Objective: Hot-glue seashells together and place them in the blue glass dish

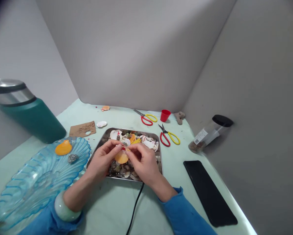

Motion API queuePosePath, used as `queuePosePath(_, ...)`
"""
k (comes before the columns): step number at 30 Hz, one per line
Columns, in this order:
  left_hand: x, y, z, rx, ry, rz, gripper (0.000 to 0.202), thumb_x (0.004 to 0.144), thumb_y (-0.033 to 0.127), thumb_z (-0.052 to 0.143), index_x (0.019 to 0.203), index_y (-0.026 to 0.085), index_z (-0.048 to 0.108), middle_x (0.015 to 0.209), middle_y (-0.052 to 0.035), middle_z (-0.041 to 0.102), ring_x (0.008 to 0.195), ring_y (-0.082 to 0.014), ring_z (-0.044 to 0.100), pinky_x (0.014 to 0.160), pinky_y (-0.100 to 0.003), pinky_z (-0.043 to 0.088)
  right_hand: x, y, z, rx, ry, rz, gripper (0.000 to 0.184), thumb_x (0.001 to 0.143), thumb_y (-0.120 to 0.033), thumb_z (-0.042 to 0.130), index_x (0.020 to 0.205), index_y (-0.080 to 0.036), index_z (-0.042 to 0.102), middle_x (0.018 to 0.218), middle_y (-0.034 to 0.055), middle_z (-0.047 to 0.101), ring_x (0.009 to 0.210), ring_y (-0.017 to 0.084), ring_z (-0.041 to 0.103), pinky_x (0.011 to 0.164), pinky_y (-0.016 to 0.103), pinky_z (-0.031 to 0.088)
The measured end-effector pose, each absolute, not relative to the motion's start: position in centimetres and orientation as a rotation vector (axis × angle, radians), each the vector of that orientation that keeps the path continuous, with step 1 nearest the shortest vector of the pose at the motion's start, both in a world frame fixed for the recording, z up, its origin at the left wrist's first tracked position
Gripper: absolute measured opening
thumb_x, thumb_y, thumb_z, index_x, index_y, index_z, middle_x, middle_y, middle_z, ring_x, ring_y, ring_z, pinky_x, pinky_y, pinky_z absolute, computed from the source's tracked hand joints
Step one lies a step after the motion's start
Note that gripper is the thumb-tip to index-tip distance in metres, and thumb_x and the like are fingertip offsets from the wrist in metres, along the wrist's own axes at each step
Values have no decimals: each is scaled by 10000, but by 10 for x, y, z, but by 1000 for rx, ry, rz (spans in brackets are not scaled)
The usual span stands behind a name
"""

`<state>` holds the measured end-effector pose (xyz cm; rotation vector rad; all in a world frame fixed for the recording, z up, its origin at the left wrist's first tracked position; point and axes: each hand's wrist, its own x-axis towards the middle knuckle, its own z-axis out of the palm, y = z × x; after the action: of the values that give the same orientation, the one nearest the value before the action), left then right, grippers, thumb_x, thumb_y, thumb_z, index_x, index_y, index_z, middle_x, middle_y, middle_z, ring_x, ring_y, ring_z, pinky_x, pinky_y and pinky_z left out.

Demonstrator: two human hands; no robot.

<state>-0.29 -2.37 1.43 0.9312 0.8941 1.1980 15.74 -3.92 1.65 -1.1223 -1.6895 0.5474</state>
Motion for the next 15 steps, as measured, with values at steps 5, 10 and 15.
queuePosePath(5, -4, -25, 20, 829, 876, 1152, 393, 658, 419, 857, 857, 141, 663, 718, -1, 663, 607, -99, 593, 579, -202, 465, 162, -42, 20, -1021, -1731, 495, 95, 911, -265, 639, 973, -208, 682, 840, 29, 701, 715, 152, 635, 656, 274, 524)
queuePosePath(10, -5, -26, 23, 806, 841, 1074, 436, 639, 396, 871, 942, 137, 694, 737, -20, 681, 615, -108, 607, 588, -212, 463, 163, -45, 25, -825, -1851, 442, 150, 926, -204, 613, 1048, -238, 695, 957, 51, 740, 854, 190, 682, 771, 332, 553)
queuePosePath(15, -5, -26, 20, 966, 888, 1154, 388, 745, 445, 786, 999, 162, 707, 874, -46, 709, 745, -146, 640, 680, -246, 493, 160, -47, 25, -892, -1789, 326, 150, 950, -185, 570, 972, -237, 709, 892, 45, 745, 831, 190, 690, 764, 338, 556)
